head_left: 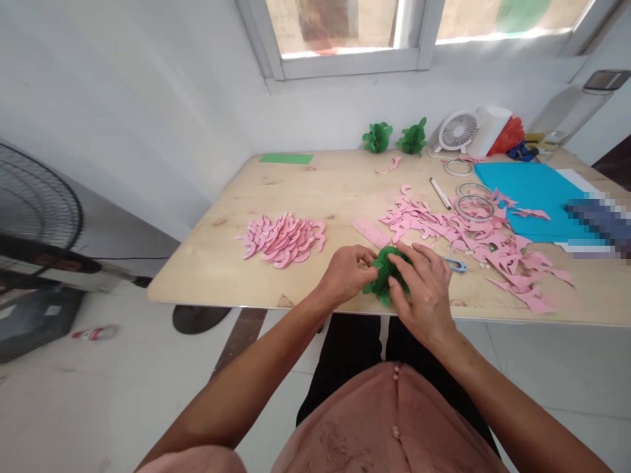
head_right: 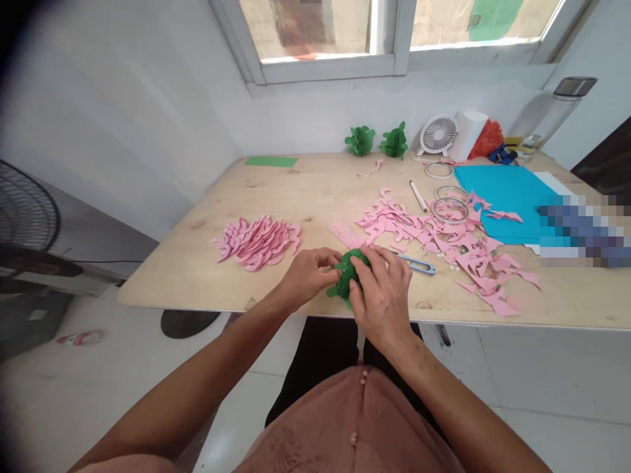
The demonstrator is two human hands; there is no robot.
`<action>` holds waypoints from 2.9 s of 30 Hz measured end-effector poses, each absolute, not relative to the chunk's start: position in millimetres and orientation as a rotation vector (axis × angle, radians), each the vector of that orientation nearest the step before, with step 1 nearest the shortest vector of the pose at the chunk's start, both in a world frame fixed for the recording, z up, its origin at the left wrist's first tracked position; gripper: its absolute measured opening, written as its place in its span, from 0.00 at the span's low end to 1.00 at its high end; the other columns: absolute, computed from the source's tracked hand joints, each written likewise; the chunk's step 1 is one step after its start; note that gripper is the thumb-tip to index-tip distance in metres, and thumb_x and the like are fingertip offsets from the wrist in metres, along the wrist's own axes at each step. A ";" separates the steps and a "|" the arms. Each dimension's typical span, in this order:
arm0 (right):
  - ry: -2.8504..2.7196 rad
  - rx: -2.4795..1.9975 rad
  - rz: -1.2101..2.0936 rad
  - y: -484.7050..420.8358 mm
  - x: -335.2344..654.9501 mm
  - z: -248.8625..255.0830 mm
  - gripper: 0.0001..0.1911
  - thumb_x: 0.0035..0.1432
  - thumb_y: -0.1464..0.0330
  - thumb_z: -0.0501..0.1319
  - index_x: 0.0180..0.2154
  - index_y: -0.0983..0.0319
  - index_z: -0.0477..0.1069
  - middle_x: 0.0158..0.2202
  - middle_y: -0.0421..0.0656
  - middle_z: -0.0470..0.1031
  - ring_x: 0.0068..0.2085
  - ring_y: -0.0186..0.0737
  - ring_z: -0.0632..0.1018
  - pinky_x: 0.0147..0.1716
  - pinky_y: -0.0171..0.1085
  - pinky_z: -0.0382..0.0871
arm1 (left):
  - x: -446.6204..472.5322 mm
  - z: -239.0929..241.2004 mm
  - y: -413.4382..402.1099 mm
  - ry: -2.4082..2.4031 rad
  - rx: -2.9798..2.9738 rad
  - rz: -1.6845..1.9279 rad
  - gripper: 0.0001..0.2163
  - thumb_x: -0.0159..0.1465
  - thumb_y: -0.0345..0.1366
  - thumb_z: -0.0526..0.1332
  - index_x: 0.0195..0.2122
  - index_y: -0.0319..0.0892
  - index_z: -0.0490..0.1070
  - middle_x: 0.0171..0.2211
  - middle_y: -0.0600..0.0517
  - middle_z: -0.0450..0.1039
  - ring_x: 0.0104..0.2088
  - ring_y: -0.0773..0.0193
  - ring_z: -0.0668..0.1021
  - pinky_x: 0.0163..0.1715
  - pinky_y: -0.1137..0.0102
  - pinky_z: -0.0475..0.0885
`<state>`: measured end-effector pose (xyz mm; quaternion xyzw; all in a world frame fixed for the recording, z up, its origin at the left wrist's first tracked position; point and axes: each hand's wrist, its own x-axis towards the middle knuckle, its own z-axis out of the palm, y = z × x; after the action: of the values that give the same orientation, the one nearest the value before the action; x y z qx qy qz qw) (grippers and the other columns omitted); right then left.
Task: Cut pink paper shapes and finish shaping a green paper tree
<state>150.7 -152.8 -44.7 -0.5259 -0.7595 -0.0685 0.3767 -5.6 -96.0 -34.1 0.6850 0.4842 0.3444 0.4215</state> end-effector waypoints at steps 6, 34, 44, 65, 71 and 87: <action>-1.872 -1.296 -0.015 -154.1 154.0 -38.4 0.13 0.58 0.71 0.55 0.45 0.60 0.69 0.51 0.47 0.71 0.54 0.50 0.66 0.52 0.52 0.57 | -5.8 -33.0 -96.4 1.222 1.724 0.867 0.03 0.47 0.30 0.59 0.19 0.40 0.70 0.31 0.50 0.77 0.33 0.62 0.78 0.36 0.69 0.72; -2.067 -1.342 -0.120 -158.8 145.3 -46.4 0.16 0.56 0.74 0.55 0.47 0.61 0.70 0.56 0.49 0.65 0.57 0.55 0.61 0.52 0.55 0.55 | -1.4 -28.8 -98.8 1.131 1.597 0.862 0.04 0.47 0.28 0.59 0.18 0.39 0.70 0.34 0.49 0.77 0.36 0.62 0.77 0.38 0.70 0.71; -1.835 -1.299 0.209 -149.1 157.5 -47.8 0.13 0.57 0.71 0.54 0.41 0.56 0.74 0.54 0.45 0.68 0.55 0.51 0.65 0.51 0.55 0.61 | -3.4 -32.9 -99.9 1.138 1.561 0.889 0.02 0.48 0.30 0.61 0.21 0.39 0.73 0.38 0.47 0.75 0.41 0.60 0.77 0.41 0.67 0.71; -1.545 -1.198 0.435 -144.9 164.0 -32.5 0.02 0.54 0.71 0.59 0.32 0.58 0.69 0.41 0.44 0.76 0.47 0.45 0.73 0.49 0.49 0.64 | -4.3 -19.5 -103.5 1.212 1.756 0.843 0.03 0.49 0.28 0.61 0.20 0.41 0.71 0.36 0.50 0.76 0.38 0.61 0.78 0.44 0.65 0.69; -1.444 -1.215 0.525 -145.8 167.7 -31.0 0.04 0.56 0.67 0.59 0.29 0.58 0.69 0.35 0.43 0.75 0.43 0.45 0.74 0.47 0.48 0.66 | -3.0 -15.1 -103.9 1.210 1.811 0.808 0.03 0.49 0.28 0.61 0.20 0.41 0.71 0.37 0.50 0.76 0.39 0.61 0.78 0.45 0.66 0.69; -1.495 -1.214 0.494 -154.4 172.7 -26.9 0.17 0.57 0.68 0.59 0.50 0.56 0.64 0.39 0.42 0.75 0.46 0.45 0.73 0.50 0.49 0.62 | -6.9 11.2 -105.8 1.195 2.430 0.596 0.06 0.50 0.25 0.59 0.20 0.41 0.69 0.37 0.49 0.74 0.46 0.57 0.72 0.45 0.63 0.69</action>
<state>172.7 -154.4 -26.9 -0.5119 -0.6302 0.2084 0.5453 -6.9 -105.8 11.2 0.8616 0.4236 0.2112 0.1833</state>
